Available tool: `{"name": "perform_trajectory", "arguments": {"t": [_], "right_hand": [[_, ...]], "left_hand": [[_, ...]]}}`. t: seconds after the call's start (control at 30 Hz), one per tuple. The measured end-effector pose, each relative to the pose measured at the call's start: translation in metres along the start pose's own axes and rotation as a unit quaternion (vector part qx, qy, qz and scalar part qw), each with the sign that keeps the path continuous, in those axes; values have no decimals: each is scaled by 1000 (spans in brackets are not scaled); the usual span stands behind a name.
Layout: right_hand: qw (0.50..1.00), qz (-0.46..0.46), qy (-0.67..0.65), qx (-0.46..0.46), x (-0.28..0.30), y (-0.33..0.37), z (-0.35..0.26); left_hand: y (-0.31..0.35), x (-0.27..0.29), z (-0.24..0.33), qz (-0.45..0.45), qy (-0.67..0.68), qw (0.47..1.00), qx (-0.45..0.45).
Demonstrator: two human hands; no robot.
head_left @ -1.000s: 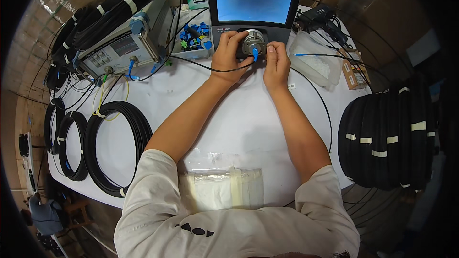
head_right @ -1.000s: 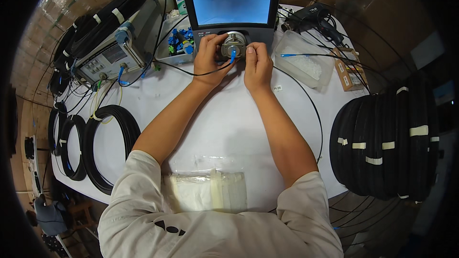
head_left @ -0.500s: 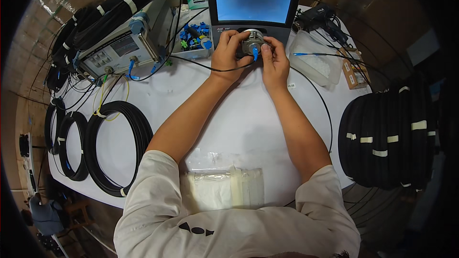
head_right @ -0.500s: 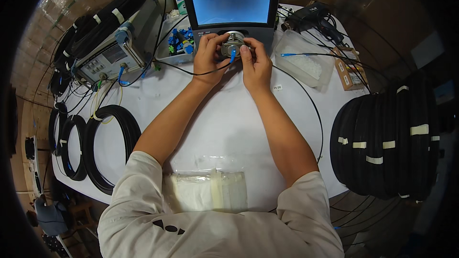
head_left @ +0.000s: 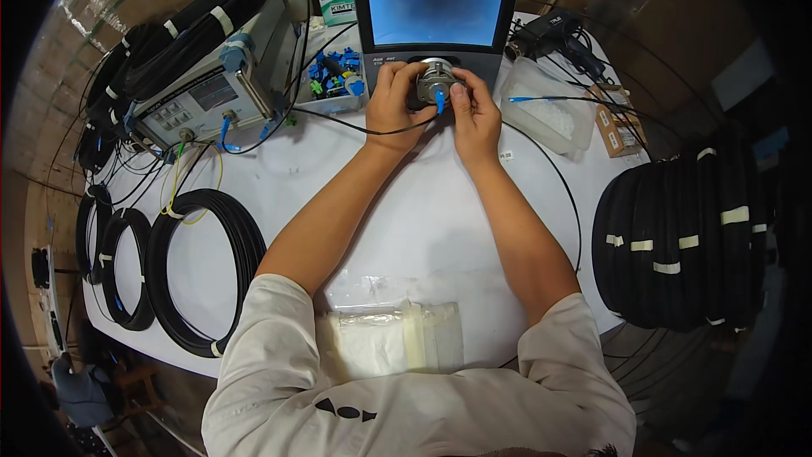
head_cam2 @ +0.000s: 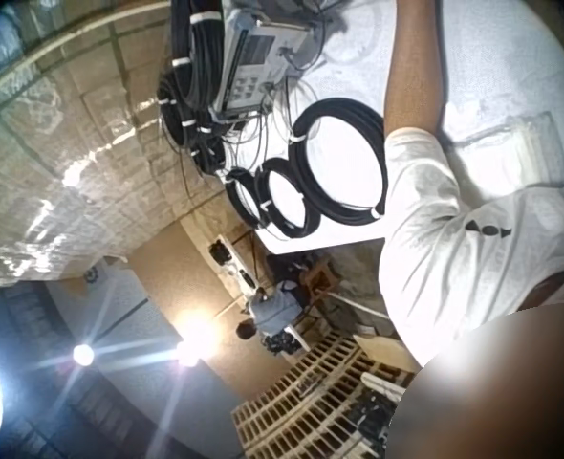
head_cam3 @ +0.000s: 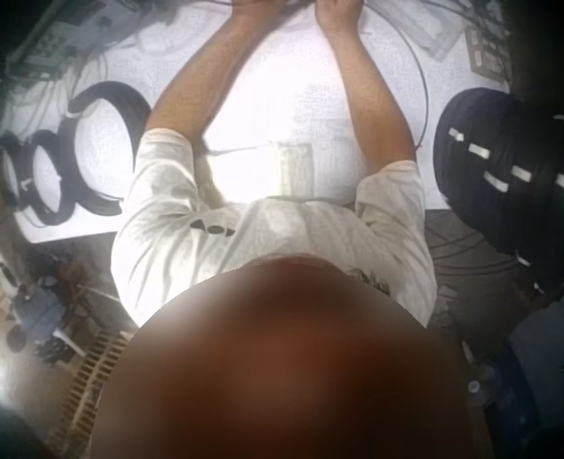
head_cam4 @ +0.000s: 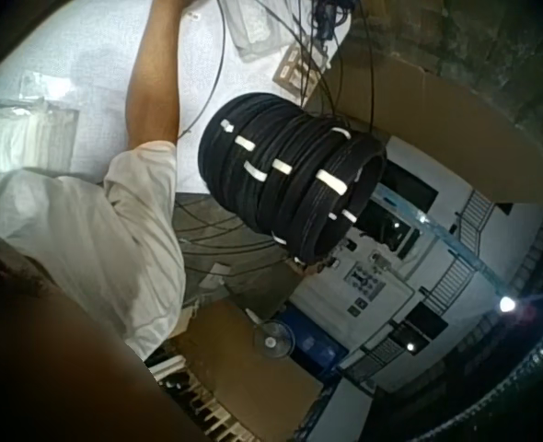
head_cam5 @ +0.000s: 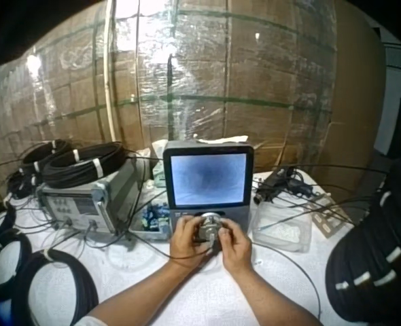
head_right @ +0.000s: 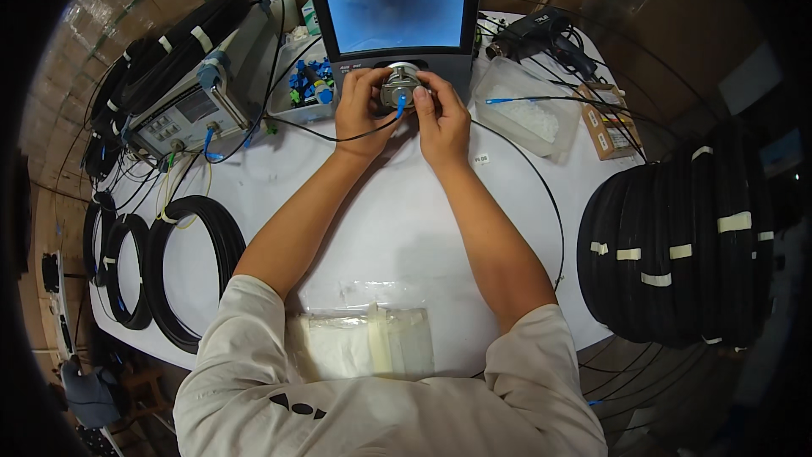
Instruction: The recorder is inspecting and testing fiber optic cables using specialized factory equipment and a microscope display.
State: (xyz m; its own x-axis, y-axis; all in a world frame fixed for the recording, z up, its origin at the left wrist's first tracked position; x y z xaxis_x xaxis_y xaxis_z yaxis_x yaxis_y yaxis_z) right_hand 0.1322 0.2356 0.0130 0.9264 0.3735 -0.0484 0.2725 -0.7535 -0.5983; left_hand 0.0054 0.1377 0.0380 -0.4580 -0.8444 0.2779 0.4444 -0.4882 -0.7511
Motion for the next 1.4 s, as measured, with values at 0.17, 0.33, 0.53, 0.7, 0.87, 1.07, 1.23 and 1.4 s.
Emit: {"name": "perform_trajectory", "arguments": {"t": [0.17,0.33,0.53,0.7,0.87,1.07,1.23,1.4], "right_hand": [[1000,7,5,19,2,0,-2],[1000,7,1,10,2,1,2],[1000,7,-4,2,-1,2,1],[999,9,-21,-25,-2,4,7],[1000,15,-12,-9,-3,4,2],[1000,14,-7,-3,1,3,3],[1000,11,-8,-13,0,3,3],[1000,17,-16,-9,-1,3,4]], "left_hand": [[-1,-1,6,-7,-24,998,-64],[-1,-2,3,-22,-12,998,-54],[-3,-1,-1,-32,-13,999,-1],[-4,-2,4,-17,-22,999,-19],[-4,-1,6,-4,-49,997,-51],[-3,1,11,-12,-32,999,-35],[-6,2,6,-48,-43,997,-50],[-7,1,8,-18,-44,996,-72]]}}
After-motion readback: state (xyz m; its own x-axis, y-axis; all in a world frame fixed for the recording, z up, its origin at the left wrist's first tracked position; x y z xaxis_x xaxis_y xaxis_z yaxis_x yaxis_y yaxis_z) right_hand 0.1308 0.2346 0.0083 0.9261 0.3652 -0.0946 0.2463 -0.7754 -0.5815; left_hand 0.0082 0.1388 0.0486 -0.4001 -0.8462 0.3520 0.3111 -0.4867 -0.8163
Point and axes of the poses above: each hand's wrist, its own y-axis away from the middle knuckle, its own x-axis out of the back of the hand, z = x × y, the point moved 7 cm from there along -y, towards the middle knuckle, and after that the axes turned 4 degrees about z, right-handed, at the moved point
